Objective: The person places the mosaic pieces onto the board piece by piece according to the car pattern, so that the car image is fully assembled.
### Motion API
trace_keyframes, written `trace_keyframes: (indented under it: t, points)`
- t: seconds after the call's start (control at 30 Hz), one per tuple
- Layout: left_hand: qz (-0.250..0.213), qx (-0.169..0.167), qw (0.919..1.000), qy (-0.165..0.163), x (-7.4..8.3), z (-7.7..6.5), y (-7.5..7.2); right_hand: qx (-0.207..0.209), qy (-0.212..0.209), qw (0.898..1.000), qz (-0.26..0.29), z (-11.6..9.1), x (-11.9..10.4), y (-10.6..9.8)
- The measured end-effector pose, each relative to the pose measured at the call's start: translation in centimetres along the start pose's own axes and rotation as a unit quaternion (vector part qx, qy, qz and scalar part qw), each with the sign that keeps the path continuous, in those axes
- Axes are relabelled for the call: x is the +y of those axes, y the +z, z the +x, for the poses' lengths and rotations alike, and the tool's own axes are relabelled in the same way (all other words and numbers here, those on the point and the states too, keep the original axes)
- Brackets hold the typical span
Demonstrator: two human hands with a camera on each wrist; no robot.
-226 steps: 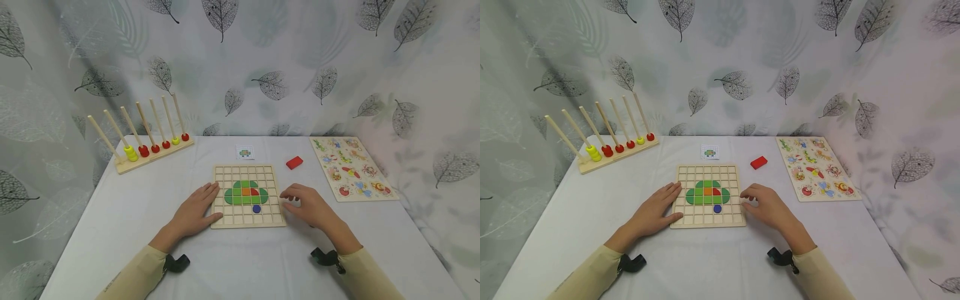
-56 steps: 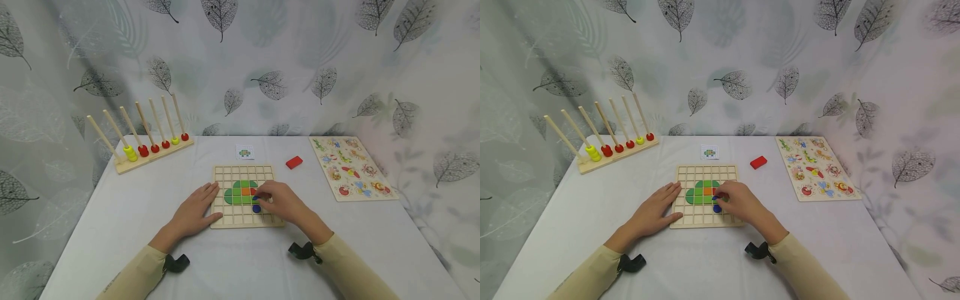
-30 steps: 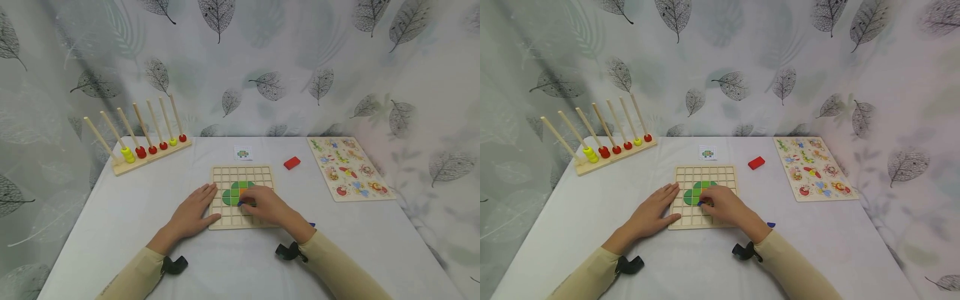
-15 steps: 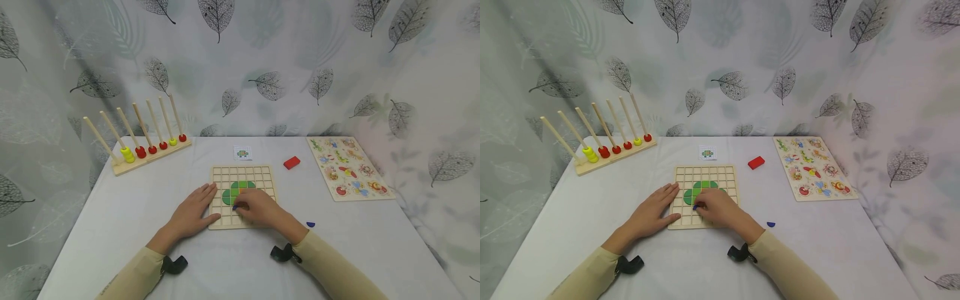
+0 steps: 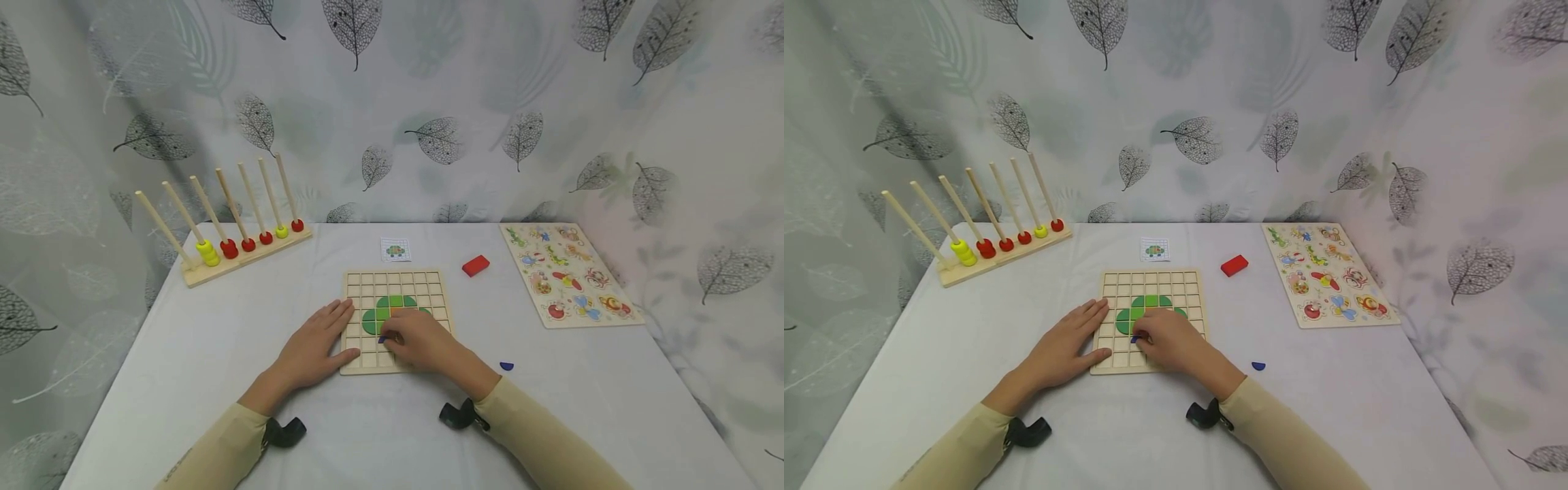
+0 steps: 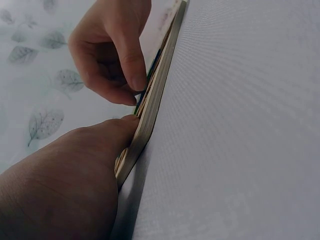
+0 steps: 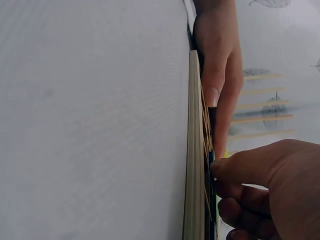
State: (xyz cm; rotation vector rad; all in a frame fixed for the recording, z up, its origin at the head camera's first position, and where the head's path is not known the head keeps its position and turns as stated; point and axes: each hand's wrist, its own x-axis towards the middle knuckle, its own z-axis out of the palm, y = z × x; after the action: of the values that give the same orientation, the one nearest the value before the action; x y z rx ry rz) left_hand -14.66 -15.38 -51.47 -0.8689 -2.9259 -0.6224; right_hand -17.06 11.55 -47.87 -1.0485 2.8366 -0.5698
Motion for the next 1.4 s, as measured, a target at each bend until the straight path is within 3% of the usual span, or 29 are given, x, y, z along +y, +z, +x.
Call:
trace_keyframes:
  t: [0.43,0.83,1.4]
  points:
    - [-0.010,0.009,0.9999,0.003,-0.1,0.0,0.1,0.019,-0.035,0.999,0.000,-0.1,0.0,-0.1]
    - [-0.016,0.006,0.9999,-0.001,0.0,-0.1,0.0,0.023,-0.009,0.999,0.041,-0.5,0.2,-1.5]
    - [-0.009,-0.003,0.9999,-0.005,-0.1,-0.1,0.1,0.050,0.018,0.996,0.069,-3.8,1.9,-5.1]
